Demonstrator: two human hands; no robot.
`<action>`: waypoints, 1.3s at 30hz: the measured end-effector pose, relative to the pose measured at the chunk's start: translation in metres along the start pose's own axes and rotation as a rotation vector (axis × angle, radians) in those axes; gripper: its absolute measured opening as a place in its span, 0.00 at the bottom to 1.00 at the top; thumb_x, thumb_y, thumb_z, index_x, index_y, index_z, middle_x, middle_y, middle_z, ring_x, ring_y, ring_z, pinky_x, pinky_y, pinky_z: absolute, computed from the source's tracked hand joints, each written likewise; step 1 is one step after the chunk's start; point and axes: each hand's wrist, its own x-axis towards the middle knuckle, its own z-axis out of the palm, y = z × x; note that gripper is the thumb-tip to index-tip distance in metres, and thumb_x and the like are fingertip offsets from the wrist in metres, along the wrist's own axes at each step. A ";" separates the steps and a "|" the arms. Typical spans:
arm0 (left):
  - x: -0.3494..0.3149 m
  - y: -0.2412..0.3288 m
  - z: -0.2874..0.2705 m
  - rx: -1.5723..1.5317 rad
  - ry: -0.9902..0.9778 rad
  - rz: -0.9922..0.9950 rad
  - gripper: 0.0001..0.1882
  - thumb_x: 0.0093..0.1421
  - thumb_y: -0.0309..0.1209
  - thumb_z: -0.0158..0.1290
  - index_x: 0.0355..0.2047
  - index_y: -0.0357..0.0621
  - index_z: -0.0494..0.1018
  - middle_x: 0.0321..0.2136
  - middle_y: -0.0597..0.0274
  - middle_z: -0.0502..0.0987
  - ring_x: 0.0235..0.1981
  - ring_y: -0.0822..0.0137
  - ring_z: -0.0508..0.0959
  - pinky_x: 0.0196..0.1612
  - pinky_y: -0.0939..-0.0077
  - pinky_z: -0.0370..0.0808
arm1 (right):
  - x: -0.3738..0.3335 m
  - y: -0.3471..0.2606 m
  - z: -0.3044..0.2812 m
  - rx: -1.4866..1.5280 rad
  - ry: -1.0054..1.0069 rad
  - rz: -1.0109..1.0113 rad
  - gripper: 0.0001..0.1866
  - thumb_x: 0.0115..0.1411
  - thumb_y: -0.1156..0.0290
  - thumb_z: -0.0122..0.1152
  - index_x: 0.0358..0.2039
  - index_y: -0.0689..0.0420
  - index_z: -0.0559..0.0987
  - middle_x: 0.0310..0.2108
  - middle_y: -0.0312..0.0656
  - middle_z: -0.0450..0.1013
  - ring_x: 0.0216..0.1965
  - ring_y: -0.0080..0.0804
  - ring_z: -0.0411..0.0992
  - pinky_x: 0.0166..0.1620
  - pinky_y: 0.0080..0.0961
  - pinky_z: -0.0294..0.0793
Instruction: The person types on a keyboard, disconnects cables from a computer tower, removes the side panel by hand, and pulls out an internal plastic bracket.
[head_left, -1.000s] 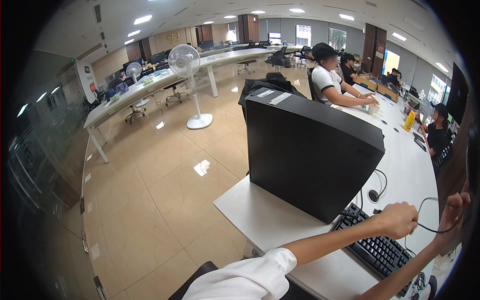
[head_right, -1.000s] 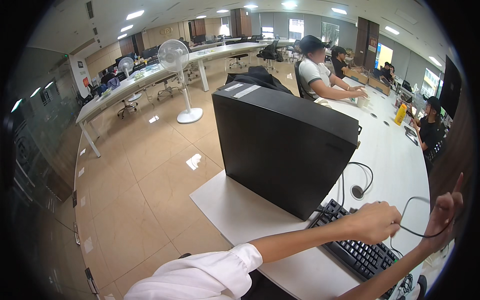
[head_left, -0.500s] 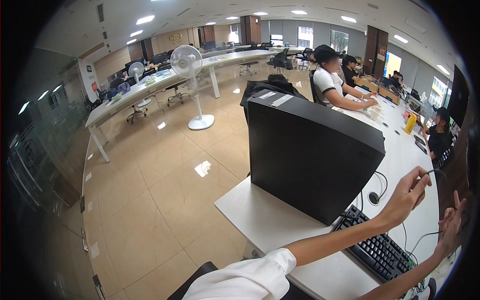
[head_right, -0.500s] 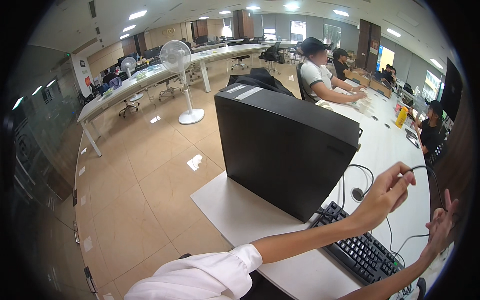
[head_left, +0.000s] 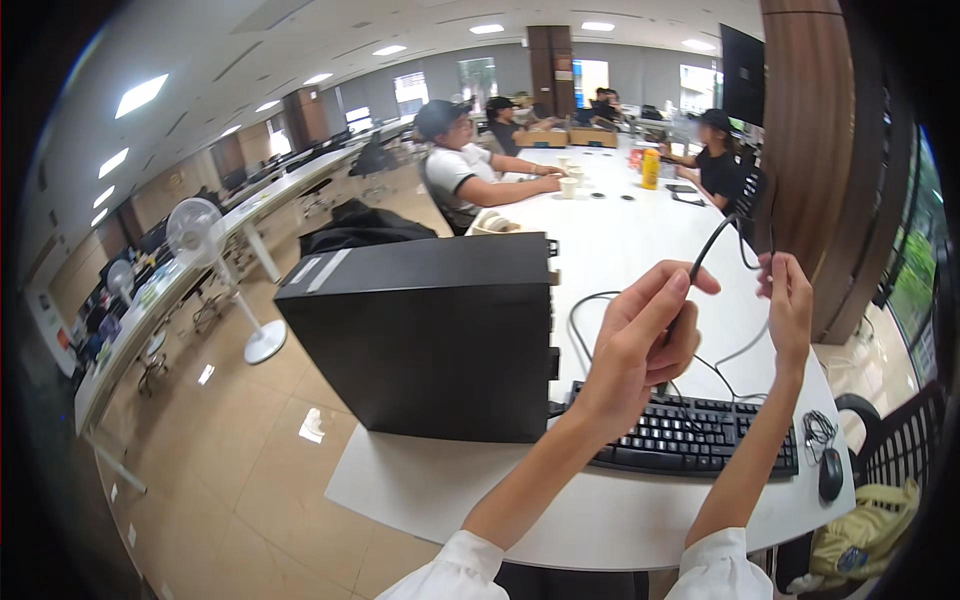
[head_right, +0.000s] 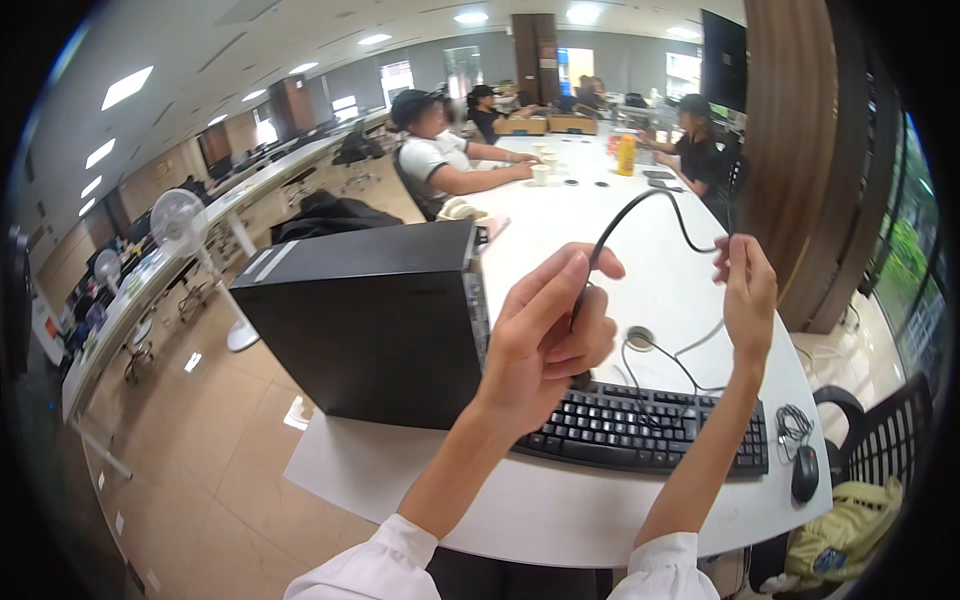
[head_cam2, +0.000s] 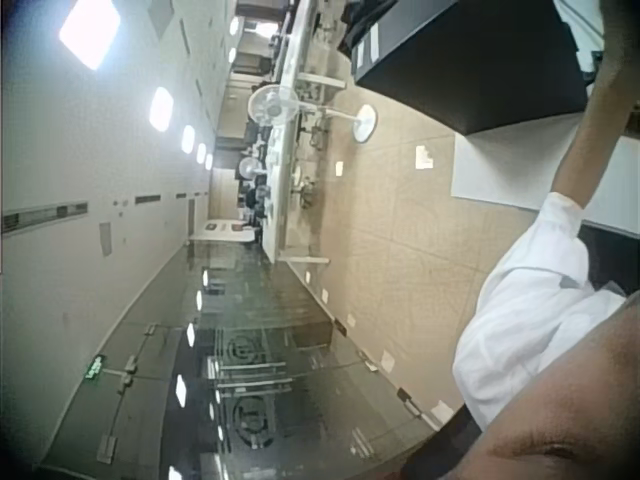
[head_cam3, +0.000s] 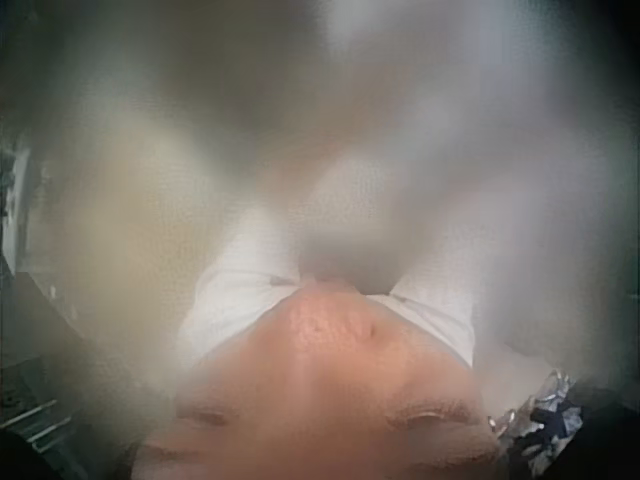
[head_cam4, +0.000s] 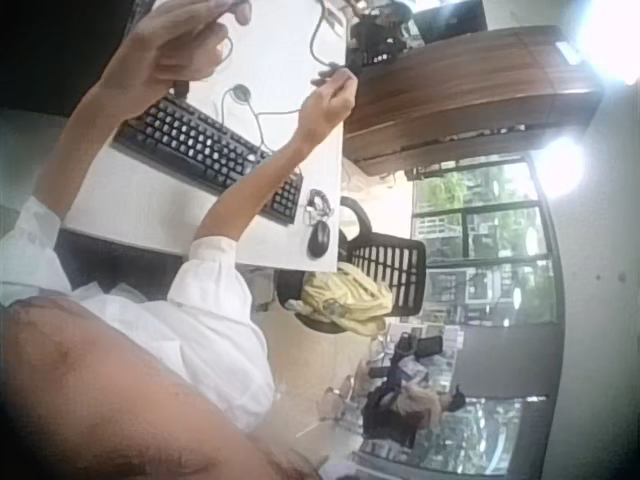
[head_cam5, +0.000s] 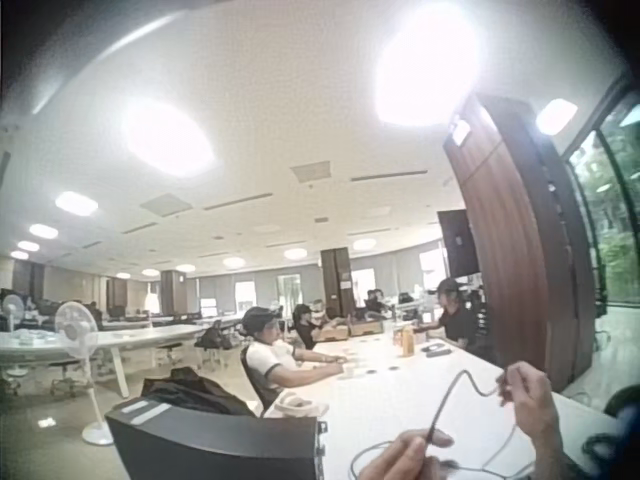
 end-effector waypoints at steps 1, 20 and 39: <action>0.002 -0.002 -0.001 0.135 -0.005 0.004 0.16 0.78 0.41 0.43 0.47 0.41 0.73 0.14 0.77 0.56 0.14 0.83 0.53 0.19 0.83 0.49 | 0.000 -0.005 0.001 0.121 0.034 0.000 0.19 0.79 0.60 0.48 0.42 0.63 0.80 0.30 0.36 0.74 0.32 0.21 0.72 0.41 0.22 0.75; 0.024 -0.094 -0.053 1.117 0.139 -0.201 0.29 0.66 0.30 0.62 0.64 0.40 0.65 0.35 0.58 0.75 0.26 0.72 0.72 0.34 0.74 0.74 | -0.005 -0.026 -0.039 1.570 -0.479 0.193 0.13 0.80 0.68 0.40 0.52 0.60 0.72 0.21 0.28 0.53 0.15 0.13 0.44 0.14 0.15 0.43; 0.026 -0.156 -0.059 0.626 0.041 0.031 0.15 0.68 0.36 0.61 0.26 0.40 0.79 0.51 0.63 0.74 0.50 0.70 0.74 0.56 0.72 0.70 | -0.012 -0.035 -0.061 1.535 0.265 -0.254 0.16 0.78 0.56 0.48 0.42 0.56 0.73 0.22 0.30 0.52 0.21 0.19 0.48 0.24 0.20 0.52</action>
